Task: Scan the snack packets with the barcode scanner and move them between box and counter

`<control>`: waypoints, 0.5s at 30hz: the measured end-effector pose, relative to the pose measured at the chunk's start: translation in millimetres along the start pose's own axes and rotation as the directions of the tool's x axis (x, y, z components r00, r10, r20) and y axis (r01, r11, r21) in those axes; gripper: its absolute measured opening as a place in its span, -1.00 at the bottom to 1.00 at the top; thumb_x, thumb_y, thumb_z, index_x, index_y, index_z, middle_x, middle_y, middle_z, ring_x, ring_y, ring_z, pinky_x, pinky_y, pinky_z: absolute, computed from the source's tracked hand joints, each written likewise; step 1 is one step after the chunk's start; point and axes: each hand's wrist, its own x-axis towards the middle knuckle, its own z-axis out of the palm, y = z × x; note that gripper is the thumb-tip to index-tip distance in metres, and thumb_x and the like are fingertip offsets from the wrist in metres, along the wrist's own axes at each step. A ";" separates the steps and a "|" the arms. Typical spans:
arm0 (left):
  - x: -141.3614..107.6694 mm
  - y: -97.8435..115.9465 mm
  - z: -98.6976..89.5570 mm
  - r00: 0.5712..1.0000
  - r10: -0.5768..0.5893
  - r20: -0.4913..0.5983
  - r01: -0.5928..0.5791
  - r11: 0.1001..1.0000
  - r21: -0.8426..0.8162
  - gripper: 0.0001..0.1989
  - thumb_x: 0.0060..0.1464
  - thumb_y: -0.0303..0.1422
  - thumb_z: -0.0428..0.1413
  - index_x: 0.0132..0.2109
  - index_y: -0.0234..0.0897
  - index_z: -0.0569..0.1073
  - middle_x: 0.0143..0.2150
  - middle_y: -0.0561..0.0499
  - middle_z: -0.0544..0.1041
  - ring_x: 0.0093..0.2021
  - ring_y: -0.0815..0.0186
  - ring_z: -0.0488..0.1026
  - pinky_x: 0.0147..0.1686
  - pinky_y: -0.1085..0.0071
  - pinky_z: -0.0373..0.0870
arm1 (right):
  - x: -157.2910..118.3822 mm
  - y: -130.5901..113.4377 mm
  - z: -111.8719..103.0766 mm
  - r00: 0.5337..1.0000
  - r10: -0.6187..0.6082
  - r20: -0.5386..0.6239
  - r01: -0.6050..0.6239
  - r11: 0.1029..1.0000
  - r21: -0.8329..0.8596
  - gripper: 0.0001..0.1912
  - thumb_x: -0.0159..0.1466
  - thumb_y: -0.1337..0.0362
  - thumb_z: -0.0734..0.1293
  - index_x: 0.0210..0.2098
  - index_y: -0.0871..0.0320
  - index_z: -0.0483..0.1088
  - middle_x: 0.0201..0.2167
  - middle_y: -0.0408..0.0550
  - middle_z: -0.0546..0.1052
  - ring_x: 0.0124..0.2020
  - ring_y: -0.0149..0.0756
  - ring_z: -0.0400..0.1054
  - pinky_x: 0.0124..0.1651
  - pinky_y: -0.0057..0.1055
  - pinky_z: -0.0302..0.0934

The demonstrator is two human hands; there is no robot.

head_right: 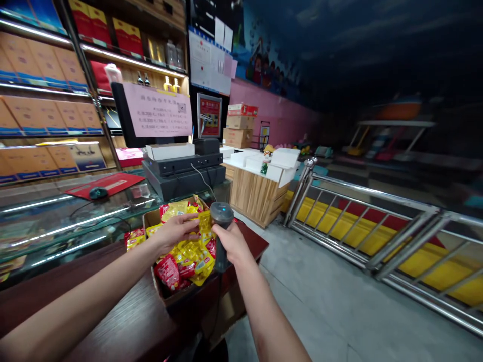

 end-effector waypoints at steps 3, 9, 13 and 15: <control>-1.9 3.2 -4.9 0.999 0.032 -0.034 -0.032 0.999 0.021 -0.57 -0.12 -0.41 0.30 -0.04 -0.38 0.48 -0.19 -0.13 0.55 -0.29 0.28 0.51 -0.37 0.38 0.52 | 2.1 4.7 3.3 0.999 0.035 0.006 -0.036 0.999 0.017 -0.88 -0.10 0.33 0.33 -0.52 0.18 0.32 -0.66 -0.21 0.39 -0.60 -0.42 0.23 -0.48 -0.48 0.12; -15.4 18.0 -18.6 0.994 0.082 -0.075 -0.079 0.996 0.041 -0.63 -0.10 -0.42 0.29 -0.08 -0.34 0.50 -0.15 -0.13 0.56 -0.16 0.20 0.50 -0.34 0.38 0.53 | -1.0 1.3 13.7 1.000 -0.006 0.022 0.005 1.000 0.016 -0.84 -0.10 0.34 0.33 -0.46 0.19 0.35 -0.63 -0.24 0.39 -0.59 -0.44 0.21 -0.44 -0.48 0.12; -25.9 18.1 -40.5 0.990 0.096 -0.106 -0.094 0.995 0.021 -0.62 -0.16 -0.39 0.32 -0.12 -0.36 0.52 -0.12 -0.15 0.54 -0.08 0.14 0.48 -0.30 0.34 0.55 | -4.1 2.0 23.4 1.000 -0.010 0.029 0.010 1.000 -0.001 -0.80 -0.11 0.34 0.33 -0.42 0.19 0.38 -0.62 -0.23 0.41 -0.57 -0.42 0.23 -0.41 -0.46 0.14; -32.4 16.7 -55.6 0.987 0.098 -0.131 -0.098 0.995 0.006 -0.61 -0.16 -0.39 0.33 -0.11 -0.37 0.51 -0.12 -0.16 0.54 -0.08 0.14 0.48 -0.28 0.33 0.55 | -5.7 3.7 30.2 1.000 -0.011 0.028 0.012 1.000 -0.028 -0.79 -0.11 0.34 0.33 -0.42 0.20 0.38 -0.61 -0.23 0.41 -0.56 -0.42 0.24 -0.42 -0.47 0.13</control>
